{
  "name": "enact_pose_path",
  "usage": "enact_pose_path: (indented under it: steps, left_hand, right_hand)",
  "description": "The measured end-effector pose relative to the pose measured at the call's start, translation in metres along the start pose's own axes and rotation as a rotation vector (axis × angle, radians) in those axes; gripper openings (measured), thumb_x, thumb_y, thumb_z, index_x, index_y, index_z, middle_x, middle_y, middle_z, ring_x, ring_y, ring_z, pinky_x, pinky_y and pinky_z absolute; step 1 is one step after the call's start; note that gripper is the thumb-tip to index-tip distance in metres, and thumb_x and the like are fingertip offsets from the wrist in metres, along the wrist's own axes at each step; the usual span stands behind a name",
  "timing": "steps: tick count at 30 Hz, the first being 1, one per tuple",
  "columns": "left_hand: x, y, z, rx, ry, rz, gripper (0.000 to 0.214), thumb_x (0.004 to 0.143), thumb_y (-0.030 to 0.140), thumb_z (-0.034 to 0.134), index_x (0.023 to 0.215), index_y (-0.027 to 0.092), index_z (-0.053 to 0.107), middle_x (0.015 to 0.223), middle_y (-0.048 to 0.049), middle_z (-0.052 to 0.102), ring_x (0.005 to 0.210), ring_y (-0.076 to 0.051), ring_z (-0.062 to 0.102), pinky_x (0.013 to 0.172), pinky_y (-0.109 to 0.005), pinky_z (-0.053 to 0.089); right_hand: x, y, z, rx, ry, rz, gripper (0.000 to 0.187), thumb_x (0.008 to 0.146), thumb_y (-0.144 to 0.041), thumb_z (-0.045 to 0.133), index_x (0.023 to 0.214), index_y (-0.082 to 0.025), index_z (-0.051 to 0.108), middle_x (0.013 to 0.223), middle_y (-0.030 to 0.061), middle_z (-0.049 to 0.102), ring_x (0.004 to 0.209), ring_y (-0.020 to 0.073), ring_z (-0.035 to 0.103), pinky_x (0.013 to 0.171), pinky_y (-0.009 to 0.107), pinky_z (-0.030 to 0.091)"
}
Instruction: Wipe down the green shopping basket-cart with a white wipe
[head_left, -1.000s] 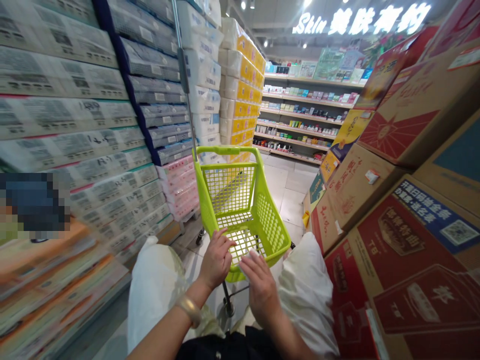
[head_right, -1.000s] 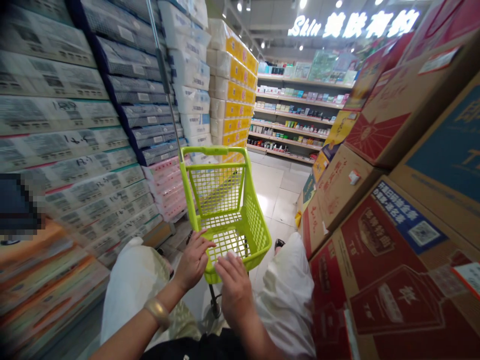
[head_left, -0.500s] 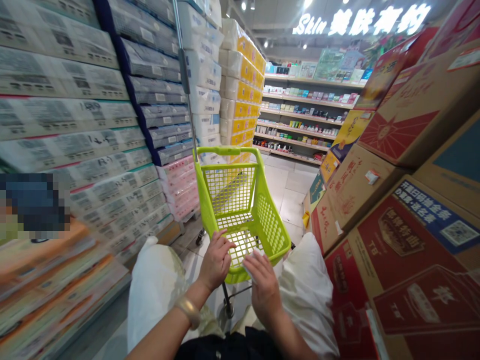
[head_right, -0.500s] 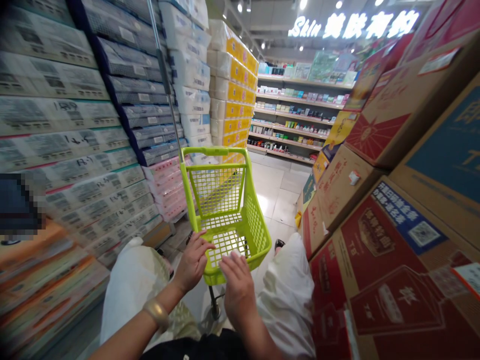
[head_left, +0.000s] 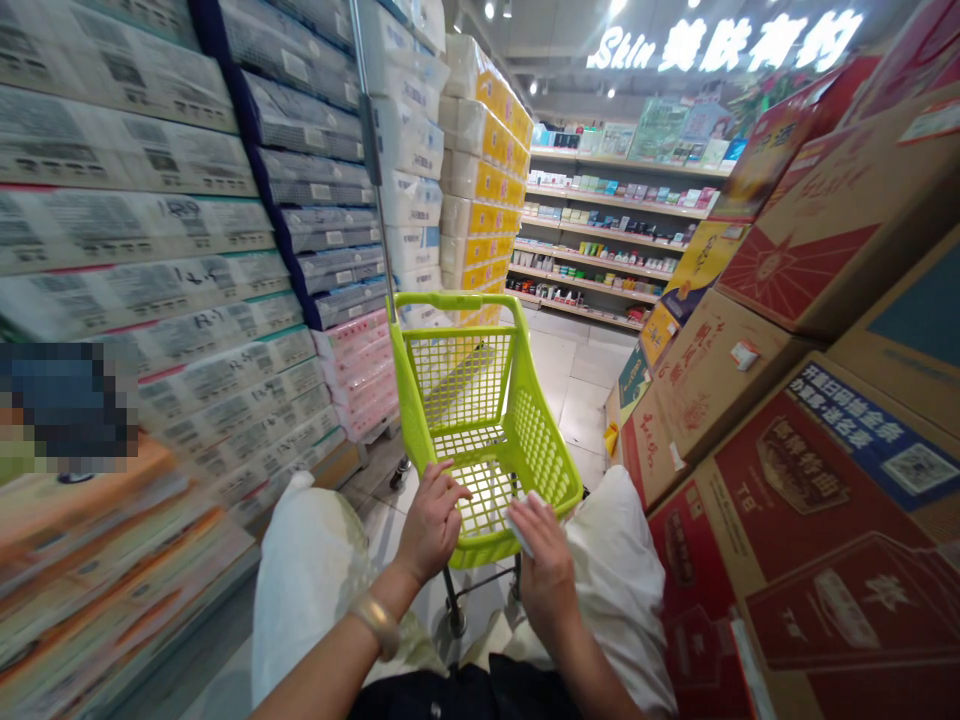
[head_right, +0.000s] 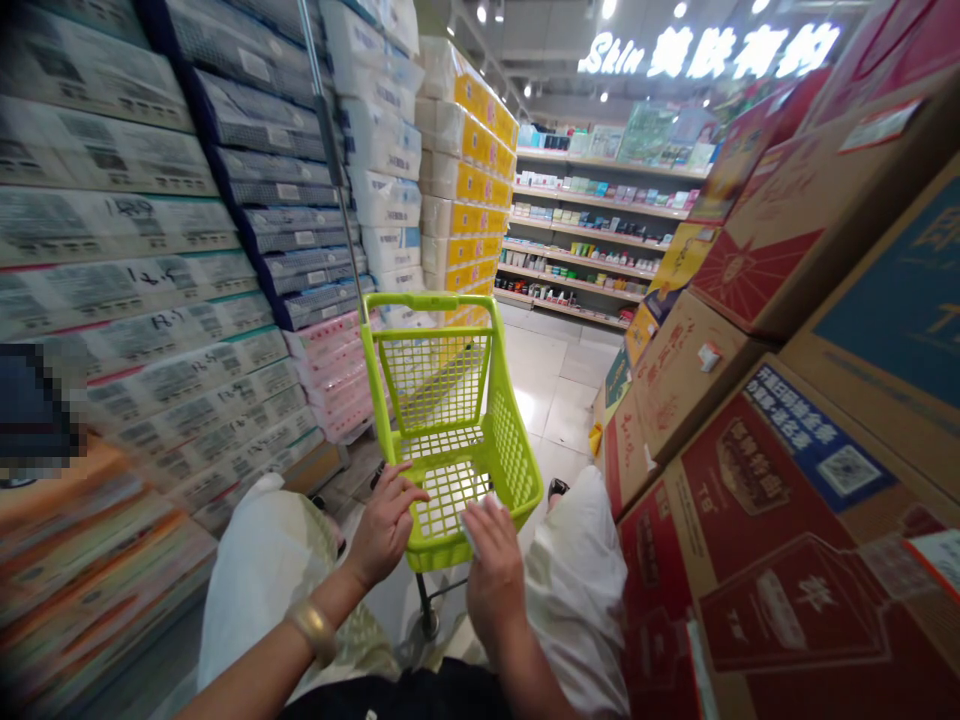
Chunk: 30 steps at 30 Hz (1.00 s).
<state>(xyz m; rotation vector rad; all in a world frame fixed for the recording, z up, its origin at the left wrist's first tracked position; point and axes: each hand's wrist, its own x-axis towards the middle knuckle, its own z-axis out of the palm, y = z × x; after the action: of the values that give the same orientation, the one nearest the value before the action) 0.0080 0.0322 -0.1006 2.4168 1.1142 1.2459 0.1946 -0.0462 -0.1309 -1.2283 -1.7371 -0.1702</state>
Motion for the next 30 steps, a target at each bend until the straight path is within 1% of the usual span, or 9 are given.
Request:
enact_pose_path:
  steps: [3,5,10,12,14,18,20,27,30]
  left_hand:
    - [0.0,-0.001,-0.001,0.005,-0.014,0.001,0.032,0.079,0.009,0.038,0.087,0.021,0.067,0.085,-0.0068,0.062,0.126,-0.028,0.045,0.115,-0.057,0.032]
    - [-0.001,-0.001,-0.002,0.007,-0.017,0.003,0.032,0.079,0.009,0.038,0.087,0.021,0.067,0.085,-0.0067,0.062,0.127,-0.028,0.045,0.115,-0.057,0.031]
    - [-0.002,0.0,-0.001,-0.006,-0.01,0.0,0.032,0.08,0.008,0.037,0.086,0.022,0.066,0.086,-0.0066,0.061,0.125,-0.028,0.045,0.114,-0.057,0.032]
    - [-0.001,0.001,0.0,-0.008,-0.006,-0.001,0.032,0.08,0.008,0.037,0.085,0.022,0.065,0.086,-0.0066,0.061,0.124,-0.028,0.046,0.114,-0.057,0.032]
    - [-0.001,0.001,0.001,-0.006,-0.004,-0.001,0.032,0.08,0.008,0.036,0.085,0.021,0.065,0.086,-0.0067,0.061,0.125,-0.028,0.045,0.114,-0.058,0.032]
    - [-0.001,0.0,0.001,0.004,-0.004,0.021,0.031,0.08,0.009,0.037,0.086,0.021,0.065,0.087,-0.007,0.061,0.126,-0.028,0.044,0.114,-0.058,0.03]
    - [-0.001,0.0,0.0,0.011,-0.008,0.033,0.031,0.08,0.009,0.037,0.086,0.021,0.065,0.086,-0.0068,0.061,0.127,-0.028,0.044,0.115,-0.057,0.03]
    - [-0.002,0.001,0.0,0.014,-0.002,0.027,0.032,0.081,0.007,0.035,0.086,0.02,0.064,0.086,-0.0067,0.06,0.125,-0.027,0.044,0.113,-0.057,0.033]
    - [-0.001,0.001,0.003,0.01,0.001,0.032,0.032,0.081,0.007,0.035,0.085,0.021,0.063,0.086,-0.0065,0.059,0.125,-0.028,0.044,0.113,-0.058,0.033]
  right_hand:
    - [0.003,-0.031,0.013,0.085,-0.184,-0.169,0.055,0.085,-0.002,0.04,0.133,-0.025,0.057,0.125,0.0048,0.068,0.128,0.0182,0.055,0.109,0.043,0.045]
    - [0.004,-0.028,0.009,0.088,-0.195,-0.172,0.057,0.084,-0.001,0.039,0.134,-0.025,0.056,0.125,0.0045,0.068,0.127,0.0178,0.055,0.108,0.042,0.046]
    - [0.001,0.032,-0.022,-0.053,0.059,0.071,0.061,0.081,0.002,0.035,0.131,-0.024,0.059,0.123,0.007,0.068,0.129,0.0226,0.053,0.11,0.052,0.042]
    - [-0.001,0.041,-0.025,-0.083,0.128,0.128,0.059,0.081,0.001,0.035,0.129,-0.022,0.061,0.121,0.0085,0.069,0.129,0.0237,0.054,0.109,0.053,0.043]
    - [-0.001,0.028,-0.018,-0.074,0.108,0.1,0.058,0.081,0.001,0.036,0.129,-0.021,0.061,0.121,0.0084,0.069,0.128,0.0236,0.054,0.108,0.052,0.045]
    - [0.002,-0.023,0.007,0.045,-0.125,-0.129,0.059,0.083,0.0,0.038,0.133,-0.024,0.056,0.125,0.0054,0.068,0.128,0.0207,0.055,0.108,0.045,0.045]
    - [0.004,-0.032,0.01,0.076,-0.193,-0.174,0.058,0.084,-0.001,0.038,0.134,-0.024,0.055,0.126,0.0044,0.067,0.128,0.0192,0.054,0.109,0.043,0.045]
    - [-0.001,0.035,-0.025,-0.072,0.078,0.119,0.06,0.08,0.002,0.036,0.129,-0.023,0.061,0.122,0.0072,0.069,0.129,0.0224,0.054,0.111,0.051,0.042]
    - [-0.003,0.027,-0.02,-0.08,0.069,0.132,0.061,0.079,0.002,0.036,0.129,-0.021,0.061,0.124,0.0073,0.068,0.13,0.0229,0.053,0.111,0.051,0.042]
